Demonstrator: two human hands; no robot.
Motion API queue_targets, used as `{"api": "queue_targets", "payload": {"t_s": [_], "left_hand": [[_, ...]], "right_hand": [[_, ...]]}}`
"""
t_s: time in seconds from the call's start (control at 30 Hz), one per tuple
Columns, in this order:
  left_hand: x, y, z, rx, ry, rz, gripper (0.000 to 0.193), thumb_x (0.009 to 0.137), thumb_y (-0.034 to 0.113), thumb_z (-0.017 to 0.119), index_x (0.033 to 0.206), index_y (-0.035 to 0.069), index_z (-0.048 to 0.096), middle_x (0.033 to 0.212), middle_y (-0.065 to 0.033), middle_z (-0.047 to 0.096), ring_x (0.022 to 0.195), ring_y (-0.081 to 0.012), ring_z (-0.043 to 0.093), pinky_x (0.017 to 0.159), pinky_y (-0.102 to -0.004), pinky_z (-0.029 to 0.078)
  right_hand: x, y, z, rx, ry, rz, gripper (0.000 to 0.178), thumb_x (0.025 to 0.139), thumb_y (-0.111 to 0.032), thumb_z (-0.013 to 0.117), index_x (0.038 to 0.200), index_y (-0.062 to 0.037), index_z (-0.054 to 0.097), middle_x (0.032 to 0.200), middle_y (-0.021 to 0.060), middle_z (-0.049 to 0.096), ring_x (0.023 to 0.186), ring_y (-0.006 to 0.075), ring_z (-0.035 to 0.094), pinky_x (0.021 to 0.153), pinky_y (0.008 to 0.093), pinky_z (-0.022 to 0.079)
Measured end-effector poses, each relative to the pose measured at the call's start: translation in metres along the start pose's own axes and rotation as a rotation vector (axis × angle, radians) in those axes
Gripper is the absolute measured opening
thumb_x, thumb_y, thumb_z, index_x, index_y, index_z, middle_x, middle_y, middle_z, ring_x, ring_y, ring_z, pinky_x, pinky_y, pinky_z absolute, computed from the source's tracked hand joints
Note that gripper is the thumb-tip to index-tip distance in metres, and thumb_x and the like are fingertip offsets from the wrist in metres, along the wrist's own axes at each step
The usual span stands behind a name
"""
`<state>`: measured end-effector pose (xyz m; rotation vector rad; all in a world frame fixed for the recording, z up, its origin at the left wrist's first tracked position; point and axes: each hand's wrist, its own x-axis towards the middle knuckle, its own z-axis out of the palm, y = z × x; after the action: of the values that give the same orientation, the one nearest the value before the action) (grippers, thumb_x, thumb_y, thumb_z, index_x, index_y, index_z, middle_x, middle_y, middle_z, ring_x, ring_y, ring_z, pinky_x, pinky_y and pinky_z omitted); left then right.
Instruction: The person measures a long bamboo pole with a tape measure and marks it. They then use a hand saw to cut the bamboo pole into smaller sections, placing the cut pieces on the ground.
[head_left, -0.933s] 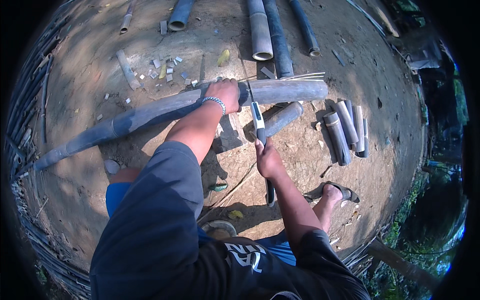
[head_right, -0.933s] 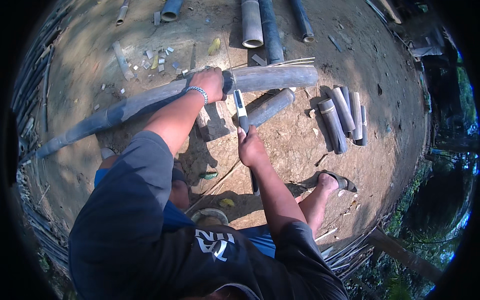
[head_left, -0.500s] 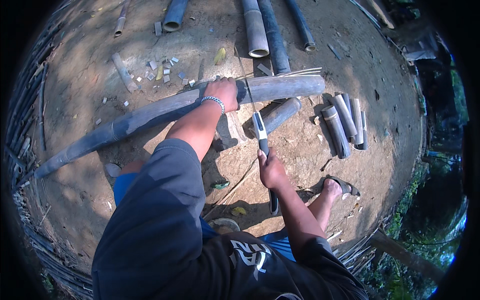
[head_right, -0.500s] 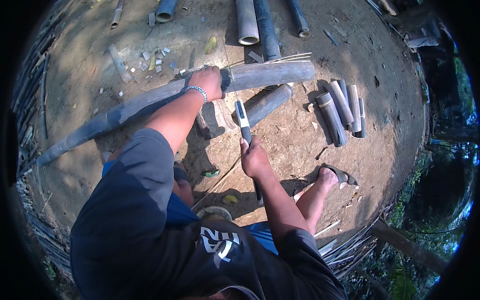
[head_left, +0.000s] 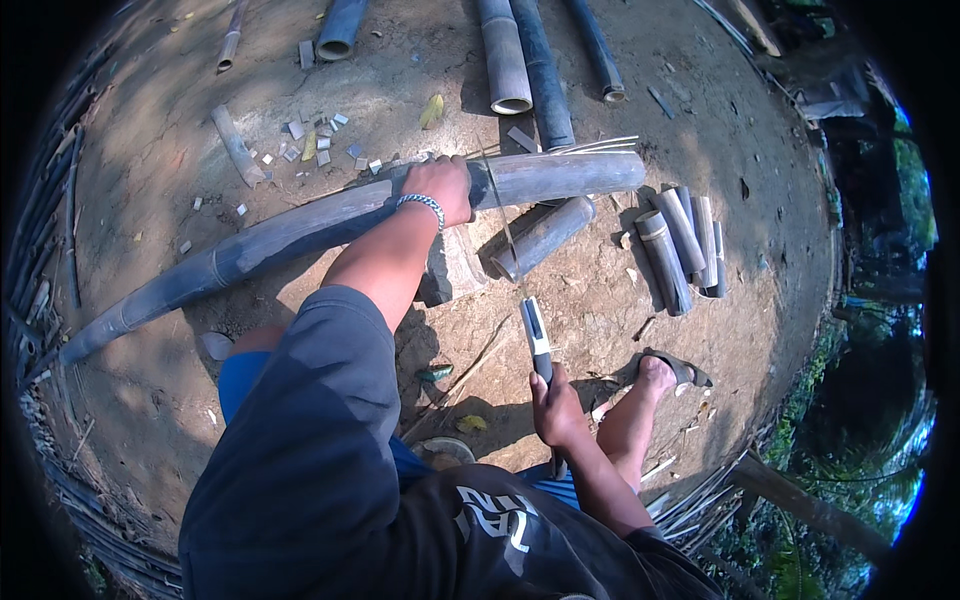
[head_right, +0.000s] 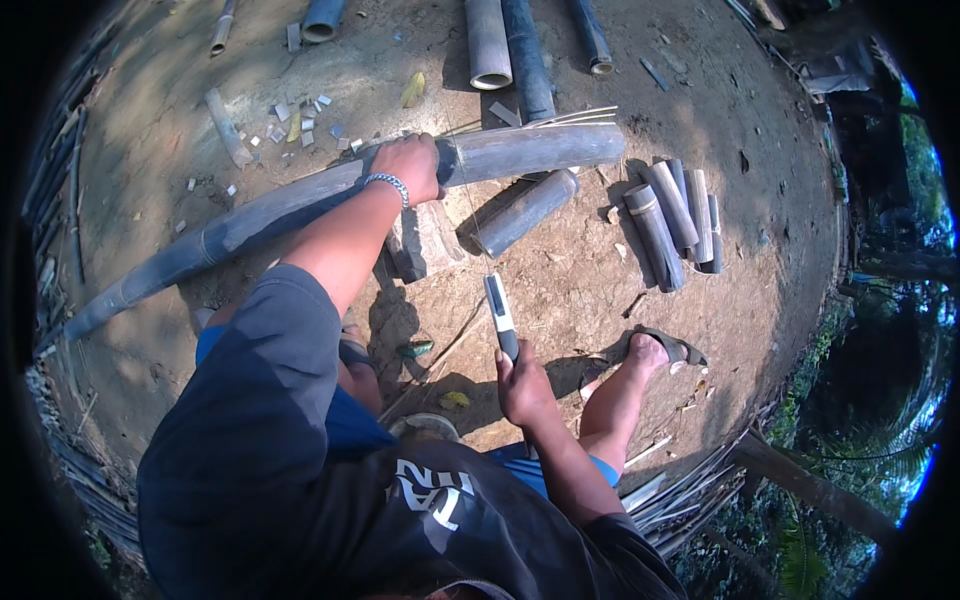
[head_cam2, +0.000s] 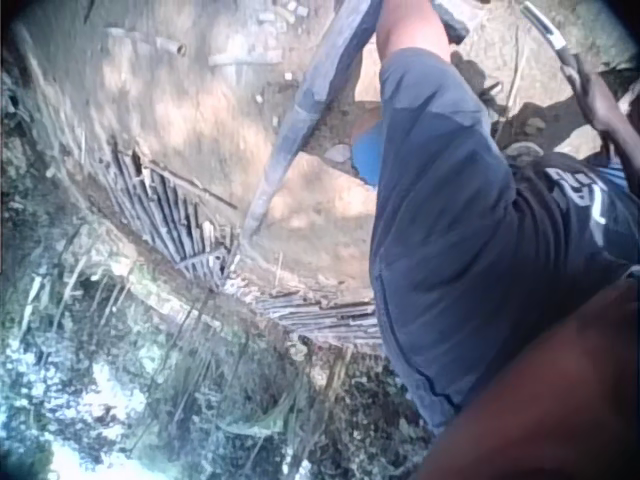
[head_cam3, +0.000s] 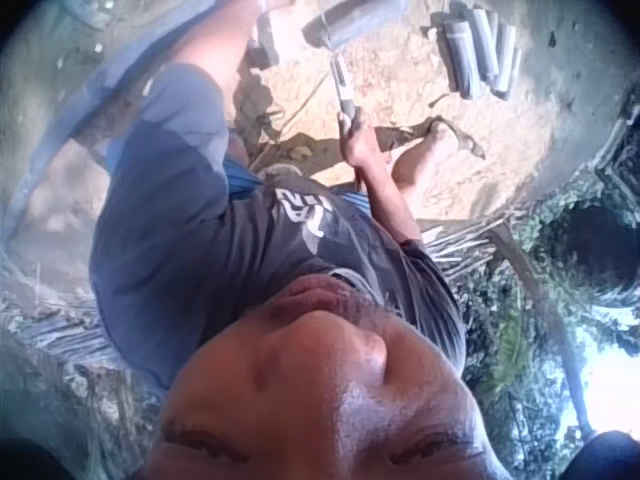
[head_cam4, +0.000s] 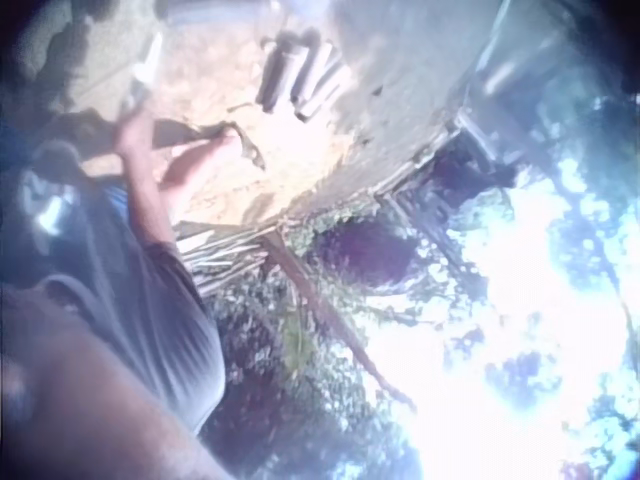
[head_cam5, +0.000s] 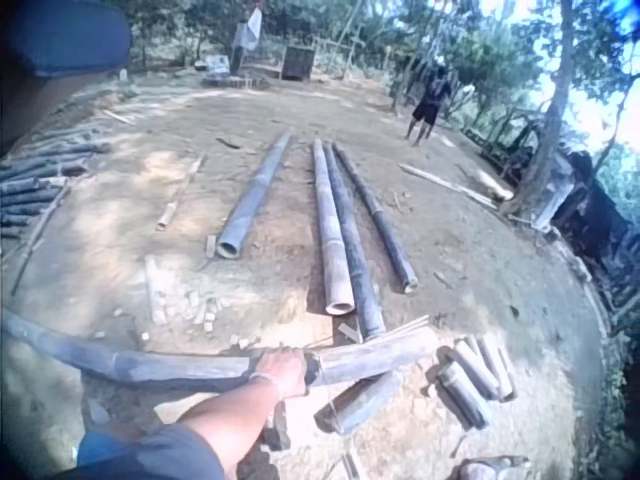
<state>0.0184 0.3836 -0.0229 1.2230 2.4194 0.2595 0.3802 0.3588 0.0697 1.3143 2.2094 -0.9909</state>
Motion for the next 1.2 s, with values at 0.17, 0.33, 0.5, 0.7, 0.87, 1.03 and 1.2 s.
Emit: {"api": "queue_targets", "payload": {"t_s": [0.17,0.33,0.5,0.7,0.87,1.03,1.2], "left_hand": [[0.006,0.002,0.004,-0.003,0.000,0.012,0.065,0.071,0.036,0.086,0.117,-0.003,0.060,0.117,-0.0225,0.067,0.113,-0.0354,0.066,0.098,-0.0420,0.053],[0.003,0.001,0.005,-0.014,-0.020,0.026,0.059,0.073,0.031,0.082,0.117,-0.002,0.060,0.117,-0.0227,0.067,0.114,-0.0353,0.065,0.098,-0.0418,0.052],[-0.007,0.003,-0.009,-0.022,-0.062,-0.001,0.066,0.071,0.036,0.085,0.119,-0.002,0.060,0.119,-0.0233,0.067,0.114,-0.0355,0.066,0.098,-0.0417,0.053],[0.009,0.007,-0.007,-0.028,-0.117,0.050,0.066,0.071,0.037,0.085,0.118,-0.002,0.061,0.117,-0.0229,0.069,0.111,-0.0353,0.067,0.097,-0.0416,0.053],[0.014,-0.007,-0.003,-0.017,-0.014,-0.013,0.065,0.071,0.035,0.085,0.118,-0.002,0.061,0.115,-0.0220,0.070,0.111,-0.0351,0.068,0.097,-0.0420,0.053],[0.007,0.007,-0.014,-0.068,-0.083,0.059,0.064,0.072,0.034,0.085,0.118,-0.003,0.061,0.114,-0.0228,0.070,0.111,-0.0354,0.068,0.097,-0.0420,0.053],[0.003,-0.007,-0.008,-0.058,-0.096,0.032,0.065,0.071,0.034,0.085,0.119,-0.003,0.061,0.115,-0.0223,0.070,0.111,-0.0354,0.068,0.097,-0.0415,0.053]], "right_hand": [[0.064,-0.041,-0.005,0.031,0.031,0.011,0.045,0.106,-0.040,0.044,0.122,0.0016,0.047,0.097,0.0376,0.065,0.099,0.0549,0.063,0.086,0.0568,0.049],[0.077,-0.064,-0.014,0.004,0.010,0.032,0.050,0.106,-0.041,0.043,0.121,0.0065,0.046,0.097,0.0385,0.065,0.098,0.0554,0.063,0.086,0.0563,0.050],[-0.016,-0.020,-0.009,-0.005,-0.026,0.085,0.044,0.105,-0.039,0.045,0.123,0.0008,0.046,0.095,0.0373,0.065,0.097,0.0548,0.063,0.085,0.0582,0.049],[0.111,-0.085,-0.022,0.016,0.039,0.024,0.051,0.107,-0.042,0.042,0.121,0.0063,0.049,0.099,0.0371,0.065,0.101,0.0548,0.062,0.087,0.0557,0.049],[-0.018,0.006,-0.012,0.023,0.015,-0.006,0.047,0.106,-0.043,0.043,0.124,0.0010,0.047,0.102,0.0362,0.066,0.103,0.0543,0.062,0.088,0.0570,0.049],[0.127,-0.072,-0.021,0.028,0.081,-0.039,0.049,0.107,-0.043,0.042,0.115,0.0053,0.050,0.097,0.0373,0.065,0.098,0.0539,0.063,0.084,0.0551,0.049],[0.021,-0.036,-0.023,-0.024,-0.002,0.026,0.047,0.107,-0.043,0.043,0.118,0.0033,0.048,0.096,0.0379,0.065,0.098,0.0549,0.063,0.085,0.0550,0.050]]}}
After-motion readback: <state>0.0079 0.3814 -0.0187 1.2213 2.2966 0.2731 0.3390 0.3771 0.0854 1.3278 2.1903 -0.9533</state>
